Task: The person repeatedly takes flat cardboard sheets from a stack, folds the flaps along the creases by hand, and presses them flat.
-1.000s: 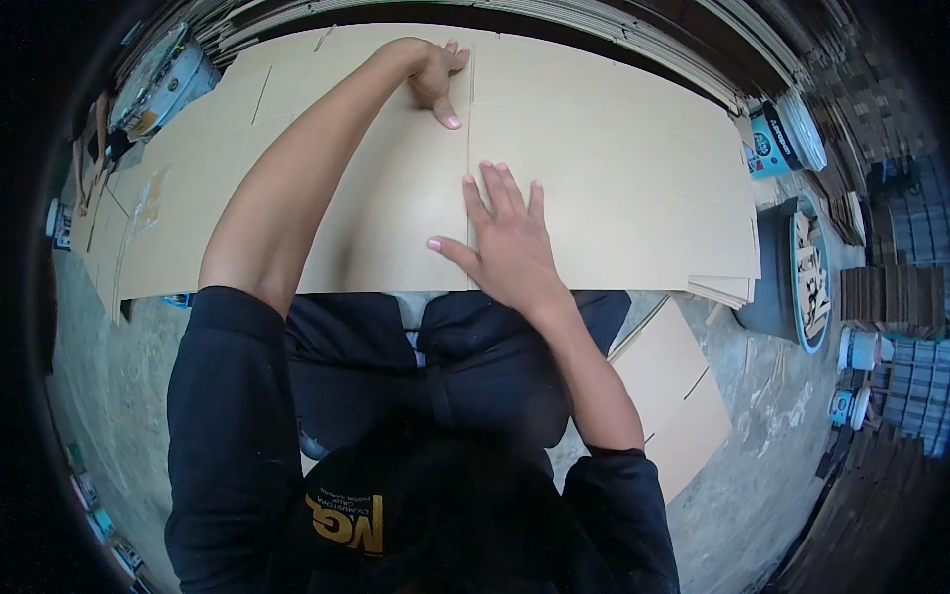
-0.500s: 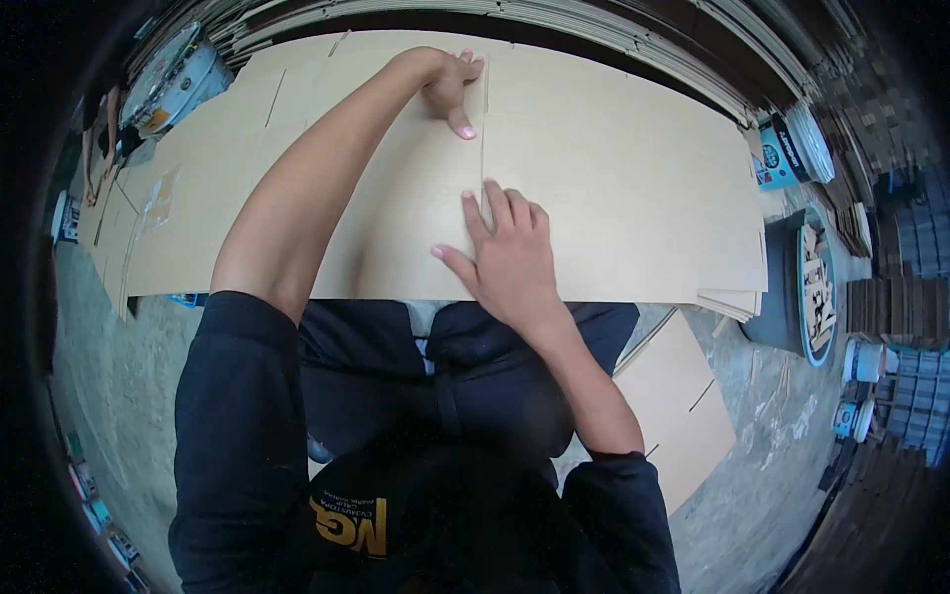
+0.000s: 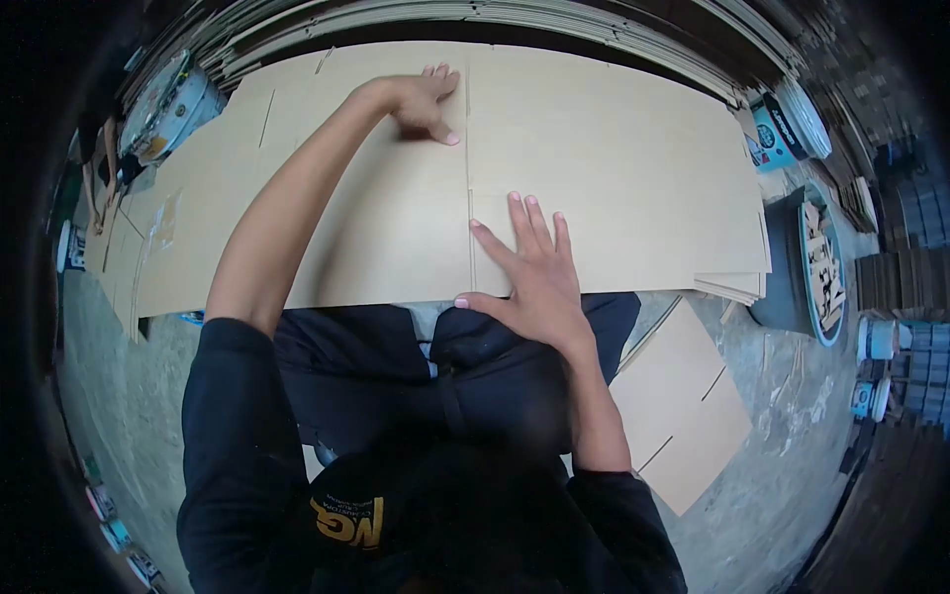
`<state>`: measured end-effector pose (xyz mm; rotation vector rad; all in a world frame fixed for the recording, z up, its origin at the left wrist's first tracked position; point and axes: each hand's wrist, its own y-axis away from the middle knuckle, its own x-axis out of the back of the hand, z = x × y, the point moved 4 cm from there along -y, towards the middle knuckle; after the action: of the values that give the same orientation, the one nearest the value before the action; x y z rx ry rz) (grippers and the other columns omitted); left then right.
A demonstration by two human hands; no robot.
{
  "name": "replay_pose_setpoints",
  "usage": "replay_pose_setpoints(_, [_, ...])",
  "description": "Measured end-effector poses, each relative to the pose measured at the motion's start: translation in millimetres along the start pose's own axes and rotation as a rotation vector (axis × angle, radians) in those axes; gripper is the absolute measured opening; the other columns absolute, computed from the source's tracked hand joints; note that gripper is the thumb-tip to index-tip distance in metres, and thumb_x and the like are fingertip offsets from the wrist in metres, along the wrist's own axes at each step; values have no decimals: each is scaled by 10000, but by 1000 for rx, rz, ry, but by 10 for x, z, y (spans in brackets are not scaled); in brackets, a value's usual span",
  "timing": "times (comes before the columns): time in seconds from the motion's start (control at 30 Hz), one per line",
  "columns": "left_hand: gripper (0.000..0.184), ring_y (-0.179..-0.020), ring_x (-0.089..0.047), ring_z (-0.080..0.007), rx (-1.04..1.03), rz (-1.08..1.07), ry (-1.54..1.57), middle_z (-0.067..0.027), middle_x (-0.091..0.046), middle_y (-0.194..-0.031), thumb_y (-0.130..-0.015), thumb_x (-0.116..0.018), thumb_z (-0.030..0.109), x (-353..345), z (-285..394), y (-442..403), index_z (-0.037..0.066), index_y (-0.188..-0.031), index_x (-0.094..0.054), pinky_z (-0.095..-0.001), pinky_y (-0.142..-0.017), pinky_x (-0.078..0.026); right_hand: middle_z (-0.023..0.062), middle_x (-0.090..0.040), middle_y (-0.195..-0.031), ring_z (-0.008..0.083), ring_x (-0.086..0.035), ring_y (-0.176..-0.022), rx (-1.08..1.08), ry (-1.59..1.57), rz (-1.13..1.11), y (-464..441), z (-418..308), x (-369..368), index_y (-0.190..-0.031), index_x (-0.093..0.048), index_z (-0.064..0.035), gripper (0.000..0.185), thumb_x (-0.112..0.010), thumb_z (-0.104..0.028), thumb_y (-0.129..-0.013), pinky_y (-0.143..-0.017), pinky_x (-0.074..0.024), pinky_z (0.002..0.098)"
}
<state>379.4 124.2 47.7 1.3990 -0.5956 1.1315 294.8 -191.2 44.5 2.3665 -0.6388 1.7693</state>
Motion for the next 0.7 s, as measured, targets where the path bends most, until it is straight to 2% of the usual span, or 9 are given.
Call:
replay_pose_setpoints(0.03, [1373,-1642,53,-357,-43,20,42,-249,42,-1760,-751,-834,604,-50,-11,80,-26,-1678,-40,-439,-1328,-87,309,-287,-1679,441,-230,-1592,1,-1,5,5,1,-4,-1563,-538,-201,963,-769,-722,-787,-1291,-104,589])
replay_pose_setpoints(0.13, [1395,-1644,57,-344,-114,78,134,-263,32,-1756,-725,-837,625,-92,-60,166,-38,-1674,-59,-438,-1328,-78,303,-285,-1683,438,-227,-1594,15,-21,7,9,12,23,-1563,-539,-200,977,-781,-719,-771,-1291,-107,588])
replay_pose_setpoints(0.23, [1510,-1645,55,-332,-107,18,166,-261,22,-1758,-636,-872,673,-57,-56,165,-53,-1669,-44,-436,-1331,-74,287,-289,-1688,427,-224,-1598,25,-45,7,8,34,21,-1561,-541,-198,991,-797,-710,-752,-1291,-103,588])
replay_pose_setpoints(0.33, [1651,-1645,56,-331,-49,-17,1,-255,24,-1759,-522,-898,729,-75,35,195,-54,-1667,-1,-471,-1333,-54,274,-284,-1696,411,-213,-1606,24,-69,1,15,79,2,-1561,-540,-194,1009,-823,-688,-728,-1296,-97,578])
replay_pose_setpoints(0.43, [1740,-1643,65,-341,-37,8,-36,-255,39,-1758,-449,-905,764,-95,68,224,-43,-1666,41,-517,-1329,-28,266,-268,-1706,403,-199,-1612,20,-136,-14,13,91,26,-1562,-537,-183,1000,-879,-584,-712,-1302,-93,569])
replay_pose_setpoints(0.53, [1747,-1641,76,-353,-42,19,-31,-255,52,-1757,-450,-902,772,-113,61,220,-42,-1665,54,-553,-1321,-11,268,-259,-1708,402,-191,-1614,21,-186,-52,1,128,33,-1558,-542,-174,990,-919,-475,-694,-1305,-90,565])
replay_pose_setpoints(0.63, [1744,-1639,81,-360,-40,18,-28,-258,59,-1756,-454,-897,782,-115,62,223,-42,-1665,49,-550,-1321,-7,269,-270,-1704,396,-194,-1615,9,-223,-43,5,128,31,-1543,-558,-156,978,-936,-408,-677,-1307,-88,559])
replay_pose_setpoints(0.7, [1746,-1639,84,-359,-37,17,-24,-259,61,-1756,-453,-894,788,-114,69,240,-42,-1666,49,-551,-1321,-5,267,-280,-1701,390,-197,-1615,-5,-228,-40,-1,119,41,-1535,-567,-146,972,-935,-409,-674,-1309,-86,551])
